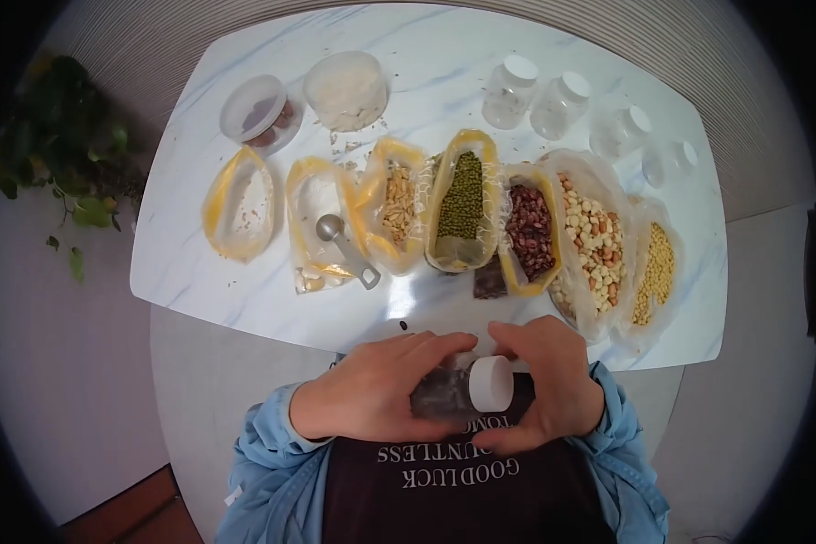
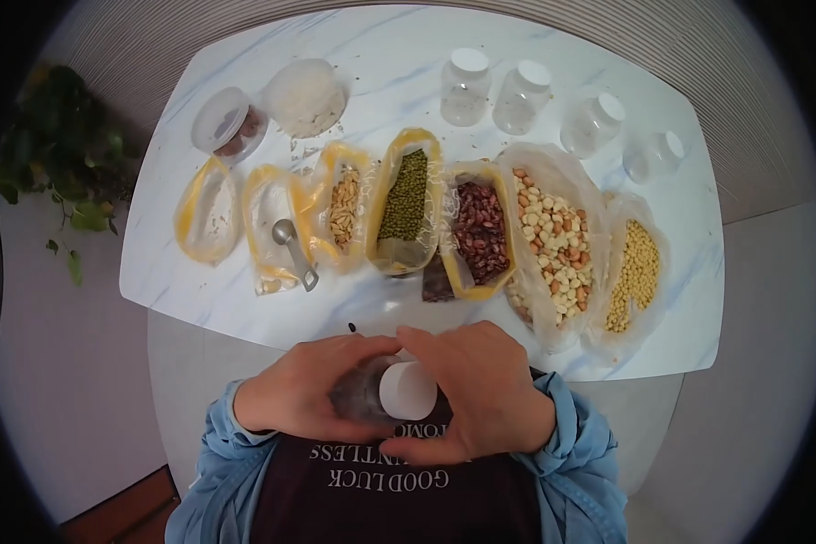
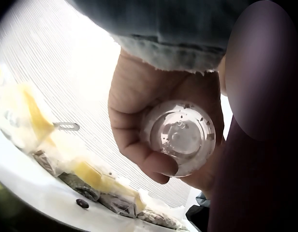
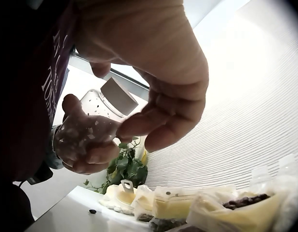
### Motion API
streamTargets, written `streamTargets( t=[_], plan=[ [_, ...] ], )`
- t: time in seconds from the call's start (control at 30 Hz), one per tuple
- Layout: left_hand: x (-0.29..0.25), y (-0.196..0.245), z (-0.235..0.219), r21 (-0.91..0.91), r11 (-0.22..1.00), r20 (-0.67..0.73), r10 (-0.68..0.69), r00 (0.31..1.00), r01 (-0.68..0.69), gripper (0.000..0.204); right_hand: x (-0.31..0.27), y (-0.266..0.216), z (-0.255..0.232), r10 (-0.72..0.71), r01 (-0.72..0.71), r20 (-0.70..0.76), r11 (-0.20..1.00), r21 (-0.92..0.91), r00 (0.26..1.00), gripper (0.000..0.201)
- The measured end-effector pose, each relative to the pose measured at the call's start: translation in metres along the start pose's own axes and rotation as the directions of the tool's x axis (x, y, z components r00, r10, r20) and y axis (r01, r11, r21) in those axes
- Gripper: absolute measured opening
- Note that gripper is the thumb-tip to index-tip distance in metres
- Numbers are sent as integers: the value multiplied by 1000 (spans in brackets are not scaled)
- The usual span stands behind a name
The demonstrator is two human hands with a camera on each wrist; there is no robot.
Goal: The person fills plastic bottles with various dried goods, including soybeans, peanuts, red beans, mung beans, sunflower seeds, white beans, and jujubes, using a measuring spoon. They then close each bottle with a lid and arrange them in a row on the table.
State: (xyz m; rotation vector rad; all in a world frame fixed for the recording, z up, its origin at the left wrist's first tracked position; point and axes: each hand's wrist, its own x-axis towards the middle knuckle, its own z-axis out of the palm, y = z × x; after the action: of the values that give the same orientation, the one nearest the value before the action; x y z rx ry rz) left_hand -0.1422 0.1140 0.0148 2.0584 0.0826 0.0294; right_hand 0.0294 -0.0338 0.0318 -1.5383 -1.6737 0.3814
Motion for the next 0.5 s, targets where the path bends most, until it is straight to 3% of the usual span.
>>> streamTargets(
  t=[0.03, 0.13, 0.23, 0.33, 0.5],
  plan=[
    [0, -2, 1, -1, 1000, -4, 0, 1000, 0, 72, -2, 0, -2, 40, -35, 80, 997, -65, 996, 54],
    [0, -5, 3, -6, 1000, -2, -9, 1000, 9, 73, -12, 7, 7, 1, 2, 52, 998, -64, 999, 58],
    [2, -6, 2, -10, 1000, 13, -27, 1000, 27, 74, -8, 14, 14, -77, 75, -79, 997, -26, 994, 58],
    [3, -10, 3, -11, 1000, 21, -17, 1000, 18, 74, -7, 9, 6, -17, 24, 62, 993, -118, 998, 55],
    [6, -10, 1, 3, 999, 70, -44, 997, 44, 73, -12, 10, 9, 3, -1, 17, 996, -93, 1000, 50]
  ],
)
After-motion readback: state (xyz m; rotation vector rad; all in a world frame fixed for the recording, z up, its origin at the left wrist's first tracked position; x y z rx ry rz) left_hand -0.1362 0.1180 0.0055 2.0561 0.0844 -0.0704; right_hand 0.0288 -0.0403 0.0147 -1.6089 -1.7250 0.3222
